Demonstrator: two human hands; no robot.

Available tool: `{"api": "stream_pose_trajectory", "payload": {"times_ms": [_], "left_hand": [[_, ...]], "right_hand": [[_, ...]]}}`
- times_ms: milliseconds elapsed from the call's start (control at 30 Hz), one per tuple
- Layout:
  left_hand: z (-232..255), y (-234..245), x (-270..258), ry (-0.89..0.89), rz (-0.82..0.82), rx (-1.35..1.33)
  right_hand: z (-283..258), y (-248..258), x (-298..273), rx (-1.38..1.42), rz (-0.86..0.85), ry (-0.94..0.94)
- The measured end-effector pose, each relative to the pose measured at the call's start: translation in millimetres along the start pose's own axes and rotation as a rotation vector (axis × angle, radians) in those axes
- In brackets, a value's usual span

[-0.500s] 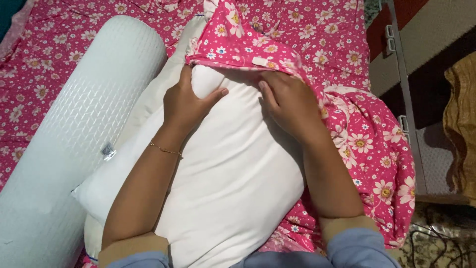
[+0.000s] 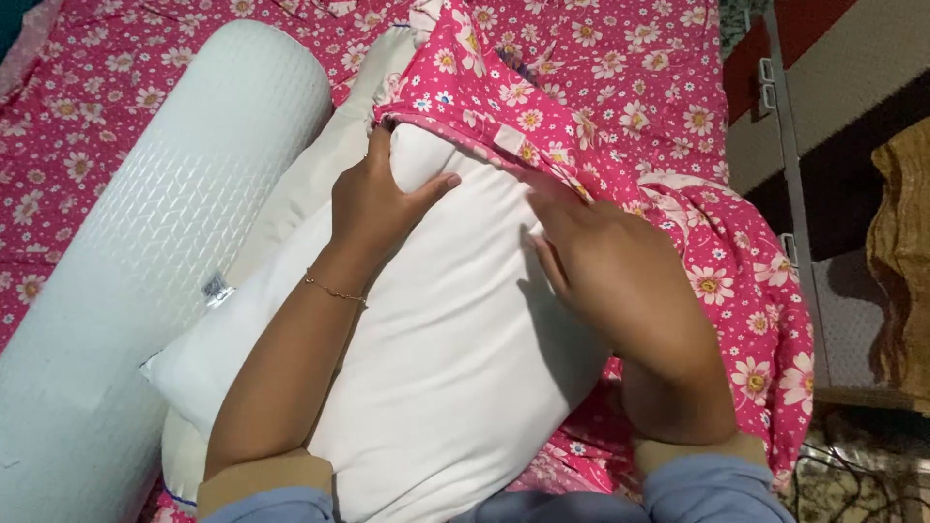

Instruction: The person is putting a fresh floral pillowcase onto a white pillow on a bed.

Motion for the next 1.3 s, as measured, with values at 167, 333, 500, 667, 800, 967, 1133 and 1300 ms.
{"api": "stream_pose_trajectory", "payload": {"times_ms": [167,333,500,667,800,967,1133,1300], "left_hand": [[-5.1,-1.5,-1.8,-0.130,0.071,-0.022],[-1.1,2.4,-8.6,-0.152,0.061,-0.005],[2.5,5.8,-13.2,-0.319,0.138,-0.029],[1.1,4.6,-18.4,-0.318,0.138,-0.024],[2.2,2.2,-17.0,-0.285,0.120,-0.049],[-8.8,-5.5,-7.9,-0.219,0.249,-0.116],[-16.1,-16.2,1.4,-0.060,0.208,-0.054],[-9.7,-8.7,2.2,0.006,0.180,-0.037]], "right_hand": [[12.5,-57.7,48.1,0.435,-0.053,0.194],[24.0,-96.9,83.3,0.573,0.115,0.284],[26.4,-95.7,89.3,0.555,0.172,0.023],[33.0,-99.8,88.6,0.545,0.144,0.002],[40.7,-125.7,79.5,0.495,0.316,0.025],[15.5,-105.6,27.2,0.466,0.076,-0.017],[-6.3,-89.7,1.7,0.556,-0.038,0.012],[-0.7,-64.2,4.7,0.533,0.020,0.008]]}}
Point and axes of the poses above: each hand's wrist, its own x-axis towards the middle knuckle, its own y-axis out of the back of the hand, z = x × y, the point moved 1 cm from there along x, towards the middle knuckle, and after that the axes turned 9 degrees about -x, right-handed, at the moved point
